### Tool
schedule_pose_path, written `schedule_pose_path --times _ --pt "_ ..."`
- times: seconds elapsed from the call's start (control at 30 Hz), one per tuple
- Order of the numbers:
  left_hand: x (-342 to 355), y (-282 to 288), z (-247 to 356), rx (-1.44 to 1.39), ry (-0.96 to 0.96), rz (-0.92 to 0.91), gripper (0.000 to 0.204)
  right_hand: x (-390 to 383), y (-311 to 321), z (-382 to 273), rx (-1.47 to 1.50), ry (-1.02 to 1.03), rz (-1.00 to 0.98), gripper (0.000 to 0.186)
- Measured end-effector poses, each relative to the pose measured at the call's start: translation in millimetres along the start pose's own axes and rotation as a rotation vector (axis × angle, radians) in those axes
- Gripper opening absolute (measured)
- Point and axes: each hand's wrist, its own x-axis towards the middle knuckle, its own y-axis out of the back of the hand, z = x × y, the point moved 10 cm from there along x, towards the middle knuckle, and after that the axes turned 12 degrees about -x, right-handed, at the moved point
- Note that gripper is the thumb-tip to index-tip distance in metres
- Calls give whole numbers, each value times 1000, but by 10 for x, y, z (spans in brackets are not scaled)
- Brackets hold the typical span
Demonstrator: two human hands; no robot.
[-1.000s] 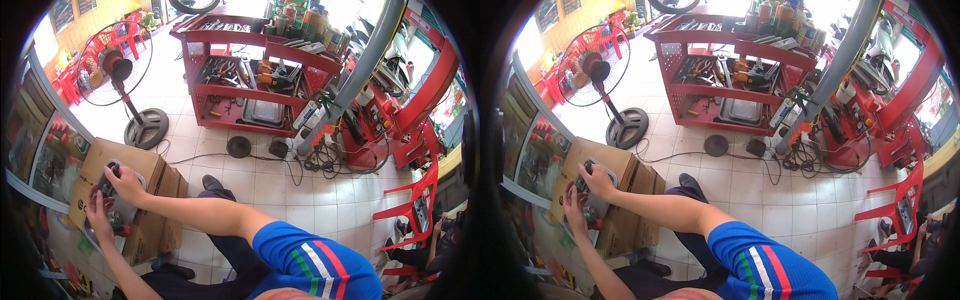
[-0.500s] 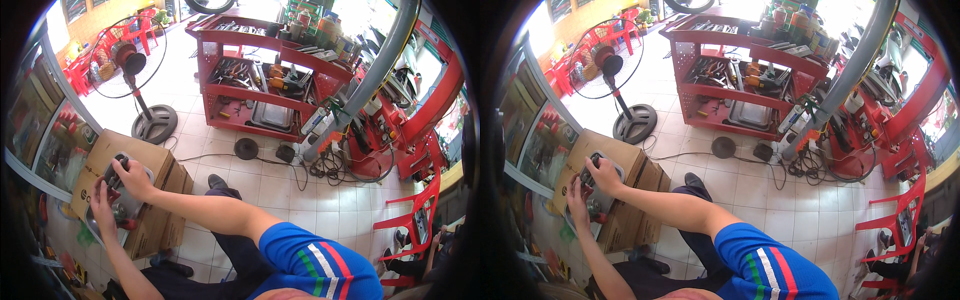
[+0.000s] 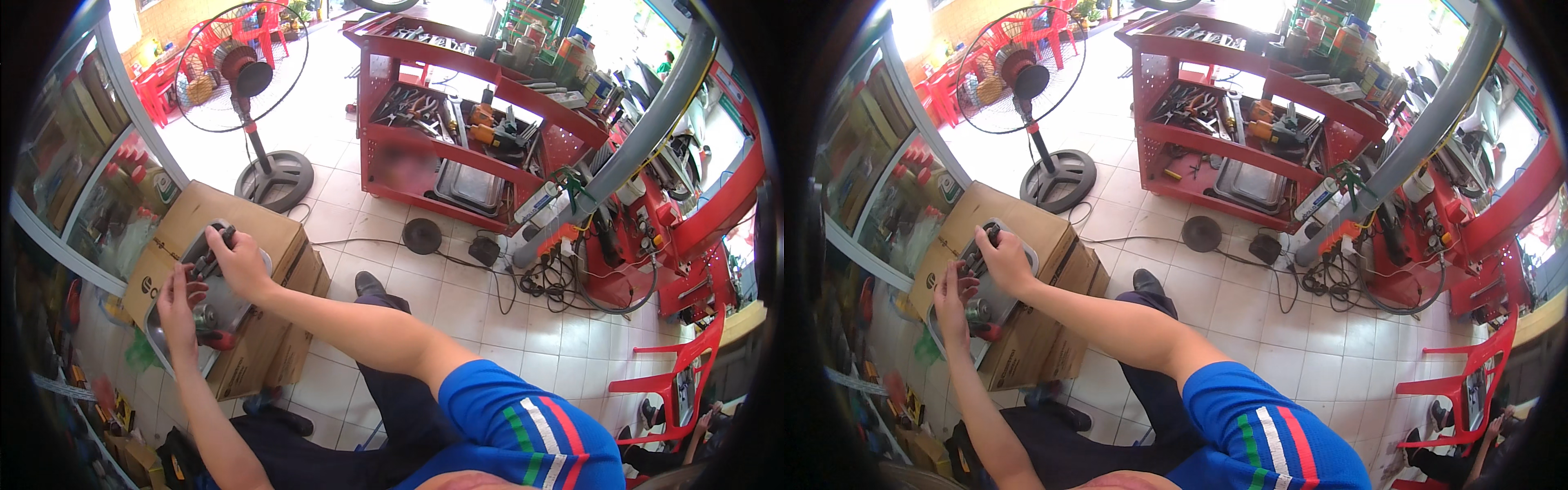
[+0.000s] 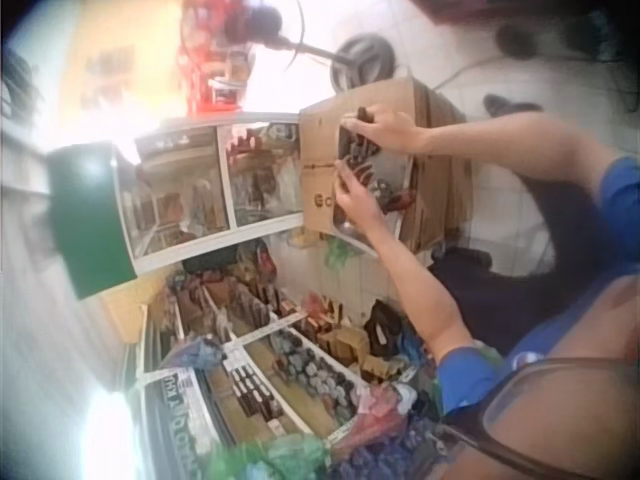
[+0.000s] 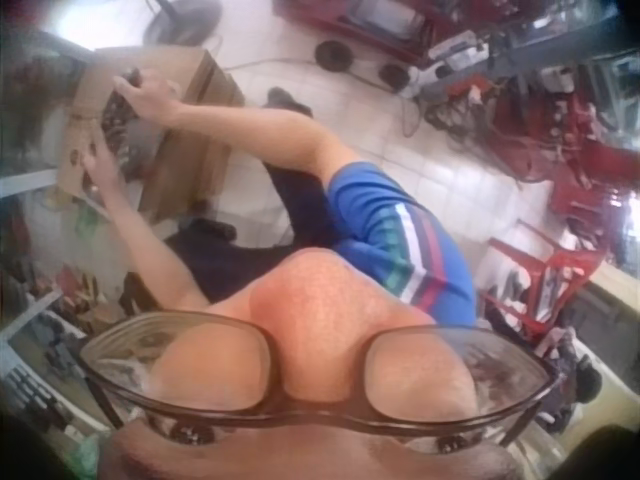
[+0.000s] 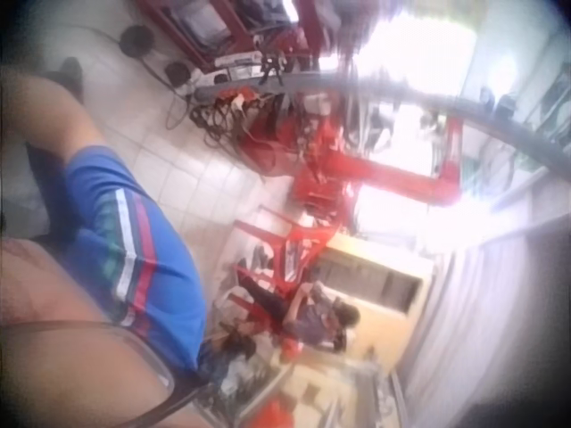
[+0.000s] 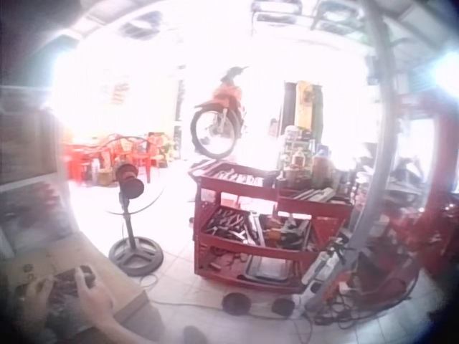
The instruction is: The person assembles mechanical engine parts including a piston and a cylindrical pin by hand. They hold the metal components, insert the pin into the piston, and turn the parts over while seated in a workshop.
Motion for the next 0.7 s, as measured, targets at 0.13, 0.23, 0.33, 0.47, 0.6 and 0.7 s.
schedule_pose_path --times 0.13,0.23,0.33,0.47,0.6,0.7 --pt "-33 -125 121 103 -190 -50 38 18 6 5 -19 26 12 47" --pt "-177 -260 324 48 -264 -4 40 30 45 13 -9 4 22 47" --pt "-56 -127 90 1 -39 13 33 -25 53 -39 -30 -20 14 46" --pt "-73 -142 70 35 -28 -76 32 -6 24 33 -41 -30 2 44" --pt "-153 -206 253 -57 -128 -38 31 -27 61 -54 -87 -69 4 43" --pt "-47 -90 44 -28 40 -47 32 -14 14 -43 -43 -35 1 43"
